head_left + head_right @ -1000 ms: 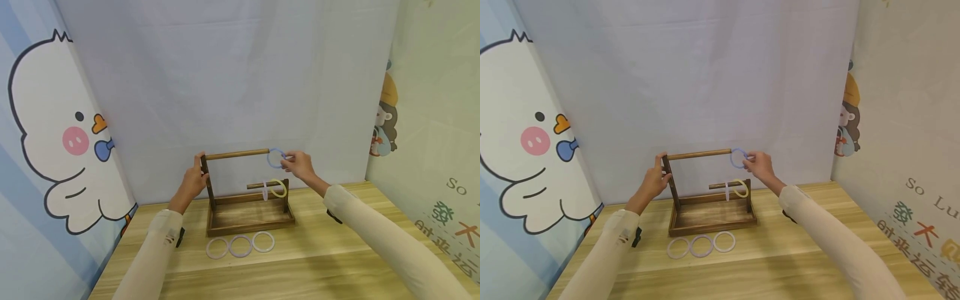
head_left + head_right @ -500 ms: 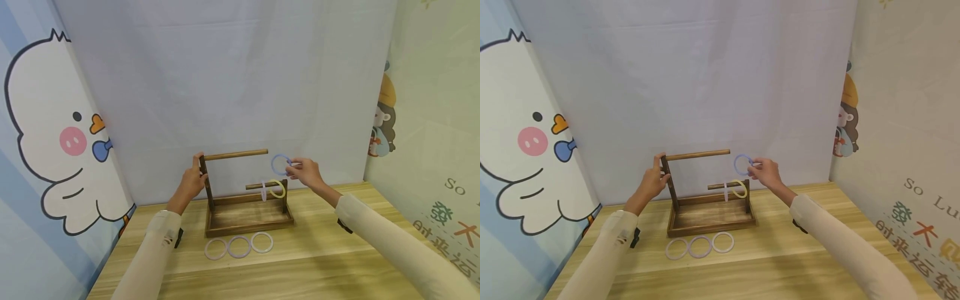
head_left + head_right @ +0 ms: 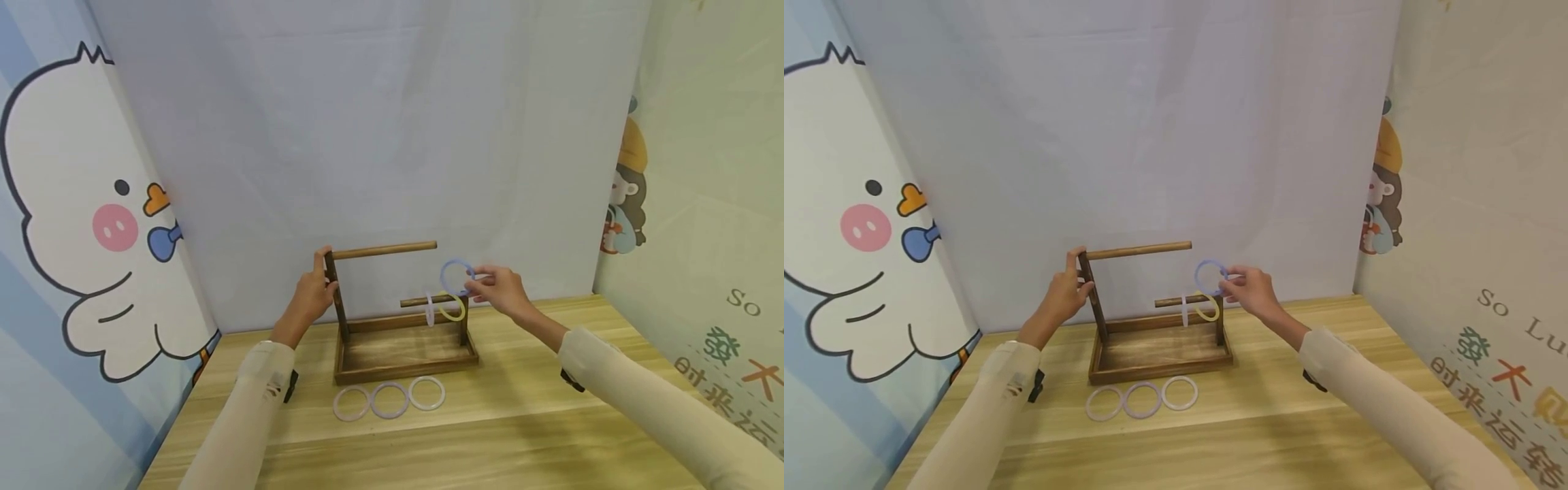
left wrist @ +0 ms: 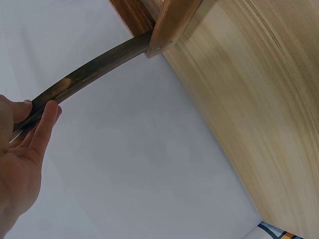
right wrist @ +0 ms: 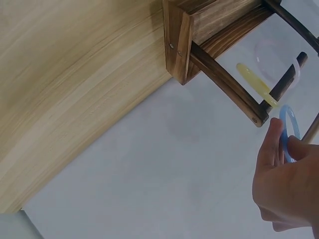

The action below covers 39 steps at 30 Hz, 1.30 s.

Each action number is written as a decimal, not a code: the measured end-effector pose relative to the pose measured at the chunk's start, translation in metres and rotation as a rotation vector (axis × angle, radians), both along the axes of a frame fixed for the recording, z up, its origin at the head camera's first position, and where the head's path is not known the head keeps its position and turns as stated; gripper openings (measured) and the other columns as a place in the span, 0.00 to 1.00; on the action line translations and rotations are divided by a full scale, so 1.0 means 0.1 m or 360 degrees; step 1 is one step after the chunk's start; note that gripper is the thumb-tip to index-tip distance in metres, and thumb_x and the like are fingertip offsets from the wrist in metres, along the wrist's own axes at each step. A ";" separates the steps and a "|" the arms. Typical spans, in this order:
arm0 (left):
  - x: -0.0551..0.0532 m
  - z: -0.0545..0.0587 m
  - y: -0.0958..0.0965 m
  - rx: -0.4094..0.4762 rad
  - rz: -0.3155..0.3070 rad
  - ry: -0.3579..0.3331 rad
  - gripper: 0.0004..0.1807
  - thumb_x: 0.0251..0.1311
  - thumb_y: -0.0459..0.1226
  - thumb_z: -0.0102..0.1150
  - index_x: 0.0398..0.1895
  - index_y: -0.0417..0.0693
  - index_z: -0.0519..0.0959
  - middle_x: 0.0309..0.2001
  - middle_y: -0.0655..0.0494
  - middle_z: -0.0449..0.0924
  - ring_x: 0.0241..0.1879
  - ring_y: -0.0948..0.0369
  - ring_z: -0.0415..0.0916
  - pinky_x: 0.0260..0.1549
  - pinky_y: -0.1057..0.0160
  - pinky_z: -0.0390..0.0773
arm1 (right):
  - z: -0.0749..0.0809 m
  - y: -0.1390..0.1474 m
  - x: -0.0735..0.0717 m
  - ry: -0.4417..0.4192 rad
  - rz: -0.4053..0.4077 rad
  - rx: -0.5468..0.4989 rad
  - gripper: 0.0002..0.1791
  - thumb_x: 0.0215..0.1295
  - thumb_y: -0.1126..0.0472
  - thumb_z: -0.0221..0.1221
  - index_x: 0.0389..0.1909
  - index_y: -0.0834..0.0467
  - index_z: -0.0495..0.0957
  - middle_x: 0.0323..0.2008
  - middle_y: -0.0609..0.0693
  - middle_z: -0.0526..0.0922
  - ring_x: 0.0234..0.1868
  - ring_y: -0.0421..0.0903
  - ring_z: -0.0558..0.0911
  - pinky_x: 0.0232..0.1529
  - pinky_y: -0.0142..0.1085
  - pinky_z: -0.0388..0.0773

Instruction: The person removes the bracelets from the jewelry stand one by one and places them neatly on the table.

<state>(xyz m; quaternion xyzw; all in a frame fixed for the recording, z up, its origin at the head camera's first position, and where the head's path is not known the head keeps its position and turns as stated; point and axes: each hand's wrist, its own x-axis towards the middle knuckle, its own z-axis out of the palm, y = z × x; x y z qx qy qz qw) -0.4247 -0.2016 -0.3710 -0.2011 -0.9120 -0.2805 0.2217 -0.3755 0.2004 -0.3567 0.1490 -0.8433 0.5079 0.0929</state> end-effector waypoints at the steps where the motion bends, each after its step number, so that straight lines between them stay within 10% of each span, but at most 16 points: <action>1: 0.00 0.00 0.00 0.0001 -0.0002 0.0006 0.42 0.68 0.24 0.62 0.77 0.46 0.49 0.41 0.31 0.84 0.34 0.40 0.85 0.29 0.49 0.85 | -0.01 0.00 0.01 -0.0005 0.0002 -0.0005 0.19 0.74 0.65 0.63 0.60 0.72 0.78 0.44 0.69 0.88 0.34 0.47 0.91 0.37 0.33 0.87; 39: 0.00 0.00 0.00 0.0011 0.0029 -0.0078 0.43 0.70 0.26 0.60 0.79 0.50 0.47 0.43 0.31 0.84 0.38 0.39 0.85 0.32 0.47 0.85 | -0.43 -0.02 0.34 -0.0092 0.0201 -0.0007 0.22 0.71 0.72 0.63 0.61 0.79 0.74 0.43 0.72 0.87 0.36 0.58 0.91 0.37 0.39 0.88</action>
